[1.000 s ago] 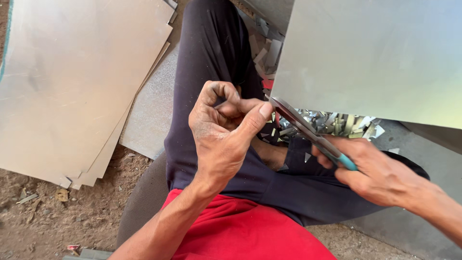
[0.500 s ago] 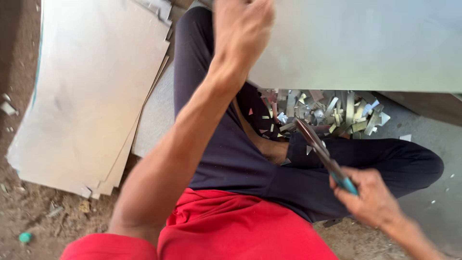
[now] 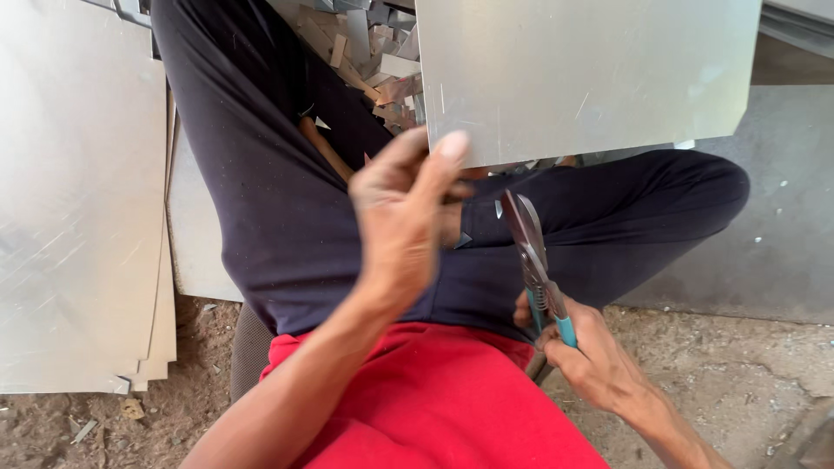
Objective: The person sits on the floor and uses tin snips to cut small rectangular pieces from the edge of a large metal sheet. The person repeatedly repositions the sheet and cuts along the edge, creating a pile of metal scraps on the floor.
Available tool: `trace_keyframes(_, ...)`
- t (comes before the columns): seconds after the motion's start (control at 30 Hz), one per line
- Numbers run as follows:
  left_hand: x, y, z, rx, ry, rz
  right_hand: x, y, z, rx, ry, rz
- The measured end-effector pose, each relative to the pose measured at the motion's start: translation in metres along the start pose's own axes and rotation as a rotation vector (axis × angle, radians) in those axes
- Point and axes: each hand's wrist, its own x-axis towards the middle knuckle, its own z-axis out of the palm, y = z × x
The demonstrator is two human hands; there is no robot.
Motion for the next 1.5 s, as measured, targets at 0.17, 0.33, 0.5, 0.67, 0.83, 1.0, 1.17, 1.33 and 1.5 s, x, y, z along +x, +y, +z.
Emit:
trace_keyframes(0.17,0.005,-0.003,-0.036,0.000,-0.208,-0.009,0.017,-0.034,0.014,0.169,-0.060,0.127)
trace_keyframes(0.33,0.008,-0.015,-0.028,0.082,-0.202,-0.026,0.018,-0.043,0.046,0.191,0.058,-0.072)
trace_keyframes(0.5,0.008,-0.011,-0.036,0.041,-0.163,-0.072,0.021,-0.032,0.064,0.219,0.155,0.000)
trace_keyframes(0.67,0.060,0.023,0.005,0.500,-0.151,0.409,0.028,-0.017,0.067,0.198,0.189,0.003)
trace_keyframes(0.83,0.062,0.022,0.048,0.355,0.090,0.502,0.016,-0.010,0.046,0.419,0.112,0.032)
trace_keyframes(1.0,0.037,-0.051,0.055,0.193,-0.279,0.043,-0.014,0.016,0.050,0.691,0.347,0.046)
trace_keyframes(1.17,0.032,-0.085,0.067,0.246,-0.471,-0.254,0.004,0.026,0.061,0.670,0.398,0.025)
trace_keyframes(1.33,0.024,-0.081,0.080,0.294,-0.437,-0.280,0.012,0.009,0.051,0.577,0.497,-0.037)
trace_keyframes(1.5,0.024,-0.090,0.066,0.280,-0.435,-0.257,0.015,0.015,0.047,0.512,0.499,0.018)
